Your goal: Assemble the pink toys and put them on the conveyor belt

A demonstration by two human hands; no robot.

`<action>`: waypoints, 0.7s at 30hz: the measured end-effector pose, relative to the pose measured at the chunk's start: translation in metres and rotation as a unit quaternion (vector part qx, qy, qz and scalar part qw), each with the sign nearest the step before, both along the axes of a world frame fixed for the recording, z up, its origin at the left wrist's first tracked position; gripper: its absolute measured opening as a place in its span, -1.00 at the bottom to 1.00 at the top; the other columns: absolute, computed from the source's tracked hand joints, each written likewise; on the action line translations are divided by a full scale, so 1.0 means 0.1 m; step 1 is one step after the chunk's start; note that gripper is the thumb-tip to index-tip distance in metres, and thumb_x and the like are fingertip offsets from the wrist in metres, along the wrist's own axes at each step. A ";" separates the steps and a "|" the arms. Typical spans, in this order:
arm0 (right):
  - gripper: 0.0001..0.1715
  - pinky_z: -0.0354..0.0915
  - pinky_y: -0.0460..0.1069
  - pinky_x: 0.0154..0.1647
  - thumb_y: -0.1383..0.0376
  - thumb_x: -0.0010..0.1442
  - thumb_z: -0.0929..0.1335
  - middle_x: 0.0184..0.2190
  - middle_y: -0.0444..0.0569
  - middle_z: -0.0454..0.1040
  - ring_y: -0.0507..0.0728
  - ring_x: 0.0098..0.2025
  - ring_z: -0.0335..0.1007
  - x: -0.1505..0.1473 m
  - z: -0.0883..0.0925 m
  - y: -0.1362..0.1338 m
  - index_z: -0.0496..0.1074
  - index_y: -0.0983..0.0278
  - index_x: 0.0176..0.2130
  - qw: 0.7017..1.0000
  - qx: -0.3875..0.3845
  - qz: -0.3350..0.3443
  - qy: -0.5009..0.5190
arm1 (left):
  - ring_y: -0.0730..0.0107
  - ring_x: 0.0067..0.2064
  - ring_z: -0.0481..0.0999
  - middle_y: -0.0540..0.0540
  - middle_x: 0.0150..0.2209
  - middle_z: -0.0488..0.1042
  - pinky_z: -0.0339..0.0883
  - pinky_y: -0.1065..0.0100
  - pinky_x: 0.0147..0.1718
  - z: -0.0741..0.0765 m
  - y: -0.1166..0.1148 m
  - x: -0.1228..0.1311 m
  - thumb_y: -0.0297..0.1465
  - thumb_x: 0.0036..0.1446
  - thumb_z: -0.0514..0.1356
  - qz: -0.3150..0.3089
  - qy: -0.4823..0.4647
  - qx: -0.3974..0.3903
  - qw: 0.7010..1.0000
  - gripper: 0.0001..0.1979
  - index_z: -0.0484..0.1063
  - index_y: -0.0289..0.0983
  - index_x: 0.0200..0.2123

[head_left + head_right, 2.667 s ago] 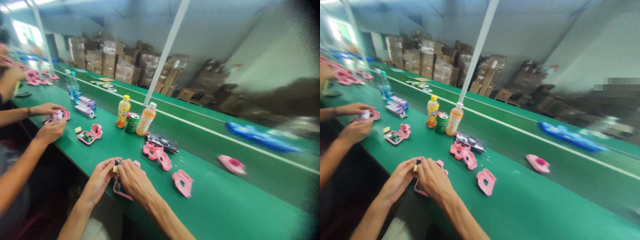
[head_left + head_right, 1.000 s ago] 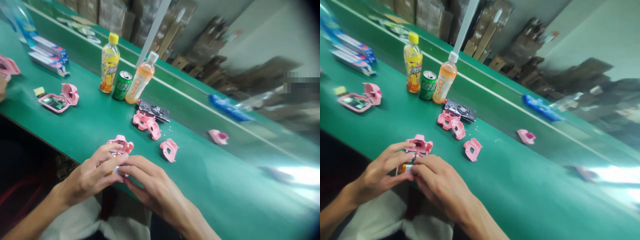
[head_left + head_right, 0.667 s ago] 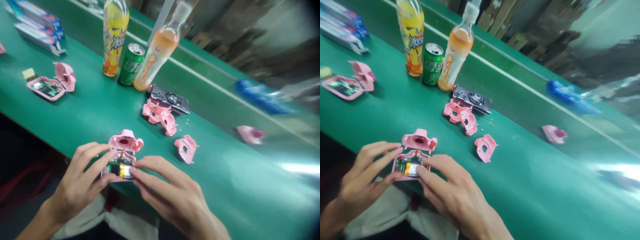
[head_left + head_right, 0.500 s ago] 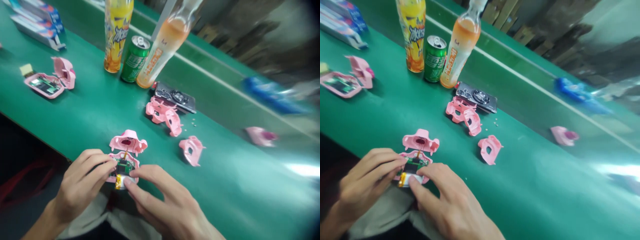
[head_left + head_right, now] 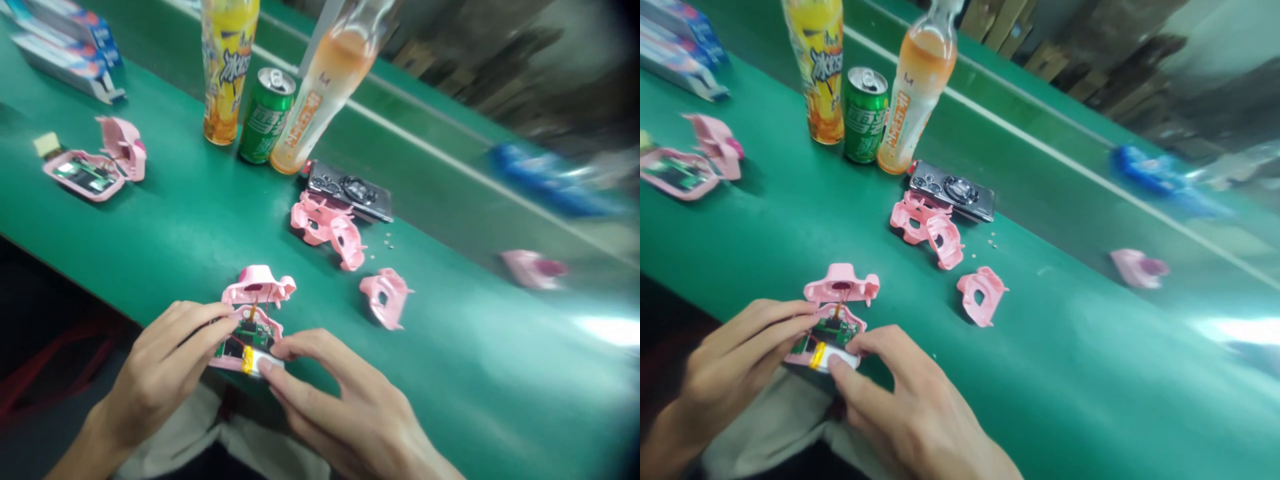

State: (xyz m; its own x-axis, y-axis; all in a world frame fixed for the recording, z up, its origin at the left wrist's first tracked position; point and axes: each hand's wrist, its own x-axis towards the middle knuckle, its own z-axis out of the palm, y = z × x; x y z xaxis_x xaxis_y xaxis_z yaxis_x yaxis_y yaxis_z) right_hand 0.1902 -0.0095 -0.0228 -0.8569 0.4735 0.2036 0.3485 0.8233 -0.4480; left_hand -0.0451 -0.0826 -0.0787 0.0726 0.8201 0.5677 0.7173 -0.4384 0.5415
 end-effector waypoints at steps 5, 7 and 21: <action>-0.63 0.50 0.01 -0.09 0.52 0.35 0.27 -0.04 0.11 0.48 0.12 -0.08 0.44 -0.16 0.00 0.02 0.44 0.32 0.09 0.998 0.060 0.008 -0.006 | 0.25 0.01 0.58 -0.18 -0.03 0.60 0.47 0.26 -0.03 0.03 0.00 0.02 -0.67 0.23 0.22 0.007 -0.005 0.014 1.000 -0.63 0.47 -0.35 0.08; -0.67 0.50 0.02 -0.15 0.51 0.36 0.25 -0.09 0.12 0.50 0.12 -0.16 0.42 -0.25 0.00 0.03 0.44 0.36 0.06 0.997 0.078 0.011 0.000 | 0.25 0.00 0.57 -0.18 -0.04 0.60 0.47 0.26 -0.02 0.04 0.00 0.03 -0.68 0.23 0.22 0.010 -0.005 0.013 1.000 -0.64 0.47 -0.35 0.08; -0.66 0.48 0.09 -0.12 0.37 0.42 0.30 0.02 0.14 0.44 0.17 -0.08 0.33 -0.27 -0.02 -0.09 0.46 0.27 0.14 0.994 0.087 -0.057 -0.028 | 0.05 0.13 0.48 -0.30 0.10 0.54 0.41 0.12 0.04 0.02 -0.03 -0.14 -0.41 0.32 0.23 -0.042 0.130 0.012 0.991 -0.62 0.42 -0.33 0.17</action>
